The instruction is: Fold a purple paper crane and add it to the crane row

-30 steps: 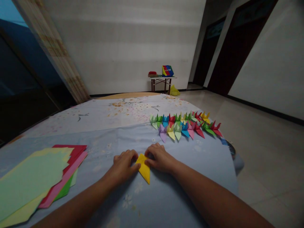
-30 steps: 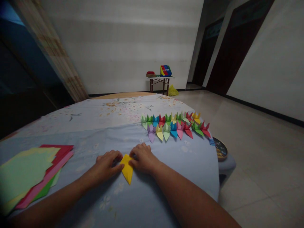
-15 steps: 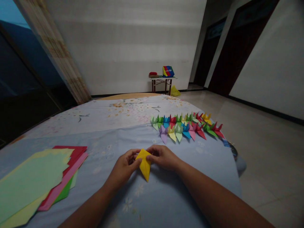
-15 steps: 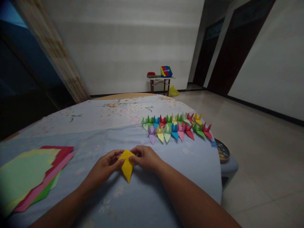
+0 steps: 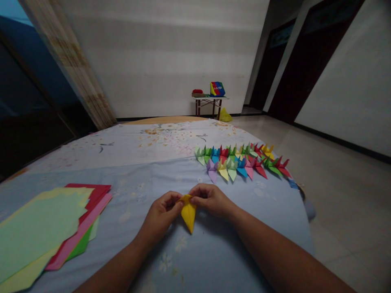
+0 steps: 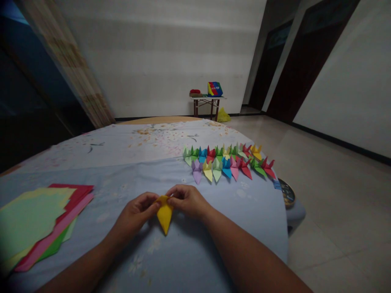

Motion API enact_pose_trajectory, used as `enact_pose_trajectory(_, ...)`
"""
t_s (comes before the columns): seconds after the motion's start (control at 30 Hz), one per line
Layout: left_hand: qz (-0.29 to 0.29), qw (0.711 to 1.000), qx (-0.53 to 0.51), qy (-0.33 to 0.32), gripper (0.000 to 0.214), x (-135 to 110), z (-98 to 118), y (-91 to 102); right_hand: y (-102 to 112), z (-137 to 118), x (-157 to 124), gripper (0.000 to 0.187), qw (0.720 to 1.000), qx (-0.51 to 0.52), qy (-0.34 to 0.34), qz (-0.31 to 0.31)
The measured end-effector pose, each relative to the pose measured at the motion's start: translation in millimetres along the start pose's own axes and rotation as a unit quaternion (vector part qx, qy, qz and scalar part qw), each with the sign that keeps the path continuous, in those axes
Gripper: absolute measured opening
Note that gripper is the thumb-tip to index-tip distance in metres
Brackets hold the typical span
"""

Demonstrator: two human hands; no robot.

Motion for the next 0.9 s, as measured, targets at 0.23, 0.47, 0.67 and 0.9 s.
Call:
enact_pose_trajectory(0.23,0.000,1.000,-0.020,0.013,0.022,0,-4,2.3,-2,-2,-5,0.031,0.993,0.071,-0.065,-0.070)
enact_pose_trajectory(0.47,-0.005,0.997,-0.062,0.049,0.026,-2,-8,0.6,0,-5,-8,0.031,0.987,0.074,-0.073,-0.119)
enact_pose_trajectory(0.67,-0.038,0.989,-0.128,0.064,0.022,0,-17,-0.4,1,-5,-5,0.026,0.992,0.072,-0.045,-0.088)
enact_pose_trajectory(0.9,-0.061,0.984,-0.145,0.085,0.027,-2,-14,-4.6,4,-5,-5,0.028,0.996,0.043,-0.038,-0.072)
Point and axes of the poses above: each hand's wrist, its own x-axis towards the middle knuckle, its own y-axis out of the back of the hand, z = x × y, the point moved 7 cm from there along x, towards the middle knuckle, and after that the axes turned 2 degrees about y, right-handed, at the moved point
